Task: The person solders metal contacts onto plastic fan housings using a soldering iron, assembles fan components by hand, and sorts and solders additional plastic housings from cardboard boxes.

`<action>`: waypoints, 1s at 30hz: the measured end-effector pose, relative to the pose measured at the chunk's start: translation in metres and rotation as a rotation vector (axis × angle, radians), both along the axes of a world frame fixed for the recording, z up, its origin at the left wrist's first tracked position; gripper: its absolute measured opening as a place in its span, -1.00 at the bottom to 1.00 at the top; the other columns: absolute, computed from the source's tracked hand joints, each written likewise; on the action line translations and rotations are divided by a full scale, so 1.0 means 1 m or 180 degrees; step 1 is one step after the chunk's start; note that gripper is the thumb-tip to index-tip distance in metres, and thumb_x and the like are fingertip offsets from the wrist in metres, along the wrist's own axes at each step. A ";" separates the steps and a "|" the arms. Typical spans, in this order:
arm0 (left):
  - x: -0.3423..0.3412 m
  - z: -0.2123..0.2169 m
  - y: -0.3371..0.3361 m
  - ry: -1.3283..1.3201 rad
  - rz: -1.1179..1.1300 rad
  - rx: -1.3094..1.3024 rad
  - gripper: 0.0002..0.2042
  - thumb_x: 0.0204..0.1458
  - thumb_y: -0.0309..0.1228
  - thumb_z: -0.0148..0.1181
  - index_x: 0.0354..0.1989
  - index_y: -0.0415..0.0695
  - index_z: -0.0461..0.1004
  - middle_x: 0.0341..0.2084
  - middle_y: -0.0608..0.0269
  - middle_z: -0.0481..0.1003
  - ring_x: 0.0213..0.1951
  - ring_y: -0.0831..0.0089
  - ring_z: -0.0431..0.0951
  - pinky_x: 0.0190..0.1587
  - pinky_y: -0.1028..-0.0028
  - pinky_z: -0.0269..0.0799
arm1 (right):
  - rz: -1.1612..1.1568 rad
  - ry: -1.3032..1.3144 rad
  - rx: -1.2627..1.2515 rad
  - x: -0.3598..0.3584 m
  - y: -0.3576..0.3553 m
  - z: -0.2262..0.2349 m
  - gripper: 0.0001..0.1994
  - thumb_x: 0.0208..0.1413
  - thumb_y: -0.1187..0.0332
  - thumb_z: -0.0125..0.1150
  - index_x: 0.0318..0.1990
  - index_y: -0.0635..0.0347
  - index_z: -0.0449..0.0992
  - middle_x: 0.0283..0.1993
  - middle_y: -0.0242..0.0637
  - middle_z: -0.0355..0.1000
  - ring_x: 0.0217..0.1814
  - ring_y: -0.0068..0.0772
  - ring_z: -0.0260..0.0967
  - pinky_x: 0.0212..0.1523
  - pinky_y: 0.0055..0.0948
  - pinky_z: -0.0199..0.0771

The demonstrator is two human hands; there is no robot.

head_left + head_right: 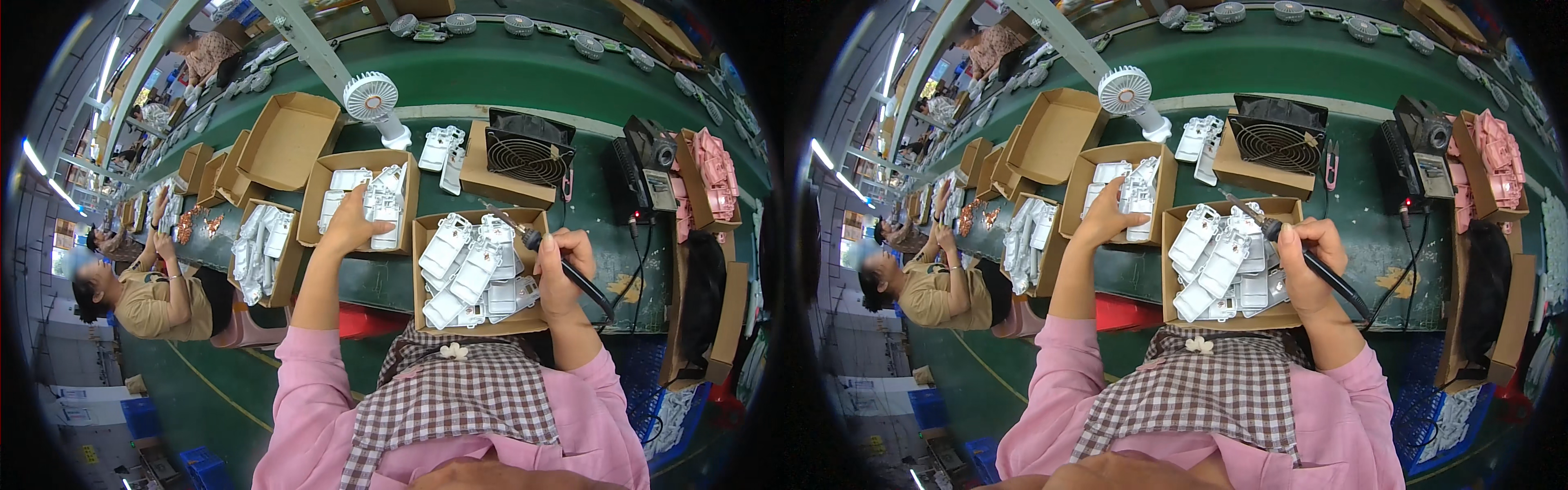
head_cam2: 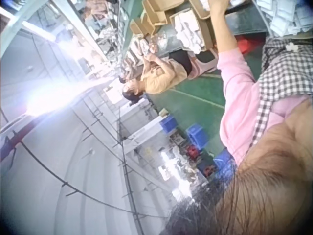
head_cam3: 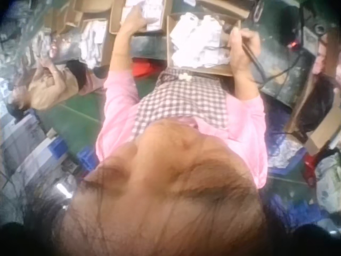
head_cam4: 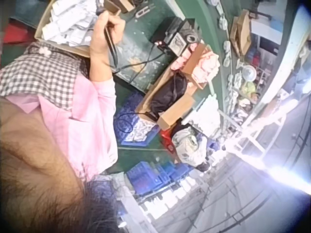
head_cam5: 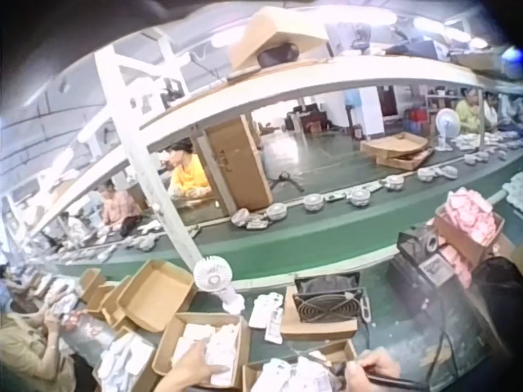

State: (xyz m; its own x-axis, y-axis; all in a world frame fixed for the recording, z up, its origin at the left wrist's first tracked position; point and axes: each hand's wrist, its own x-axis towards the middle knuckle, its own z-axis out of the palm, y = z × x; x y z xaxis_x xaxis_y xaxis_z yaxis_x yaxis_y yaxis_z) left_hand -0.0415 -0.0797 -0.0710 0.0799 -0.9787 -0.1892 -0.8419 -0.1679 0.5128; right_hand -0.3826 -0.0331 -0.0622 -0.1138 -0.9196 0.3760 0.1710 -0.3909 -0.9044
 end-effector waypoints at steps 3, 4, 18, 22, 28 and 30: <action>0.003 -0.004 -0.002 0.0348 0.0237 0.0083 -0.19 -0.24 -0.31 0.46 0.19 -0.38 0.17 -0.03 -0.25 0.42 0.05 0.02 0.44 0.11 0.28 0.31 | -0.0001 0.0013 0.0053 0.000 0.000 -0.001 -0.85 0.12 0.53 0.16 -0.41 0.22 0.29 -0.55 -0.44 0.26 -0.54 -0.72 0.09 -0.52 -0.66 0.09; 0.005 -0.003 -0.002 0.0252 0.0174 -0.0023 -0.31 -0.15 -0.34 0.38 0.14 -0.40 0.22 -0.07 -0.26 0.45 0.01 -0.01 0.46 0.08 0.26 0.33 | 0.0030 0.0007 0.0049 0.000 -0.001 -0.001 -0.85 0.12 0.53 0.16 -0.40 0.22 0.29 -0.55 -0.44 0.26 -0.54 -0.71 0.09 -0.52 -0.66 0.09; 0.006 0.002 -0.061 -0.1213 -0.1237 0.0421 -0.46 -0.01 -0.39 0.18 0.12 -0.35 0.18 0.13 -0.17 0.26 0.20 -0.03 0.22 0.25 0.27 0.13 | -0.0048 0.0115 0.0100 -0.003 -0.002 -0.004 -0.84 0.11 0.52 0.18 -0.42 0.23 0.30 -0.56 -0.45 0.26 -0.55 -0.72 0.07 -0.54 -0.66 0.06; 0.001 -0.002 -0.046 -0.0367 -0.0935 -0.0325 -0.43 -0.05 -0.49 0.21 0.18 -0.24 0.15 0.13 -0.10 0.28 0.18 -0.01 0.25 0.24 0.26 0.15 | 0.0041 -0.0027 0.0125 -0.002 -0.002 -0.003 -0.85 0.11 0.52 0.18 -0.40 0.23 0.30 -0.55 -0.44 0.27 -0.55 -0.73 0.08 -0.53 -0.66 0.06; 0.031 0.034 -0.053 -0.0453 -0.0944 -0.0014 -0.55 -0.07 -0.56 0.17 0.07 -0.25 0.30 0.02 -0.08 0.31 0.12 0.02 0.31 0.19 0.28 0.22 | 0.0076 -0.0027 0.0144 -0.002 -0.002 -0.001 -0.85 0.12 0.51 0.17 -0.39 0.22 0.30 -0.54 -0.44 0.27 -0.54 -0.72 0.09 -0.51 -0.67 0.09; 0.047 0.044 -0.063 -0.0646 -0.1007 0.0100 -0.55 -0.07 -0.55 0.16 0.07 -0.23 0.30 0.03 -0.03 0.31 0.11 0.03 0.32 0.18 0.29 0.23 | 0.0086 -0.0010 0.0147 -0.002 -0.002 0.000 -0.85 0.12 0.51 0.17 -0.39 0.22 0.30 -0.54 -0.44 0.26 -0.54 -0.72 0.09 -0.51 -0.67 0.10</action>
State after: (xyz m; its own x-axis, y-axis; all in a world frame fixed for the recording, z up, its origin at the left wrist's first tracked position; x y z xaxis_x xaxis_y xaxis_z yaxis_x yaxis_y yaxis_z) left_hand 0.0059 -0.1428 -0.0271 -0.1867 -0.9549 -0.2308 -0.9386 0.1039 0.3290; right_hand -0.3843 -0.0348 -0.0623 -0.0900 -0.9387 0.3326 0.1839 -0.3439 -0.9208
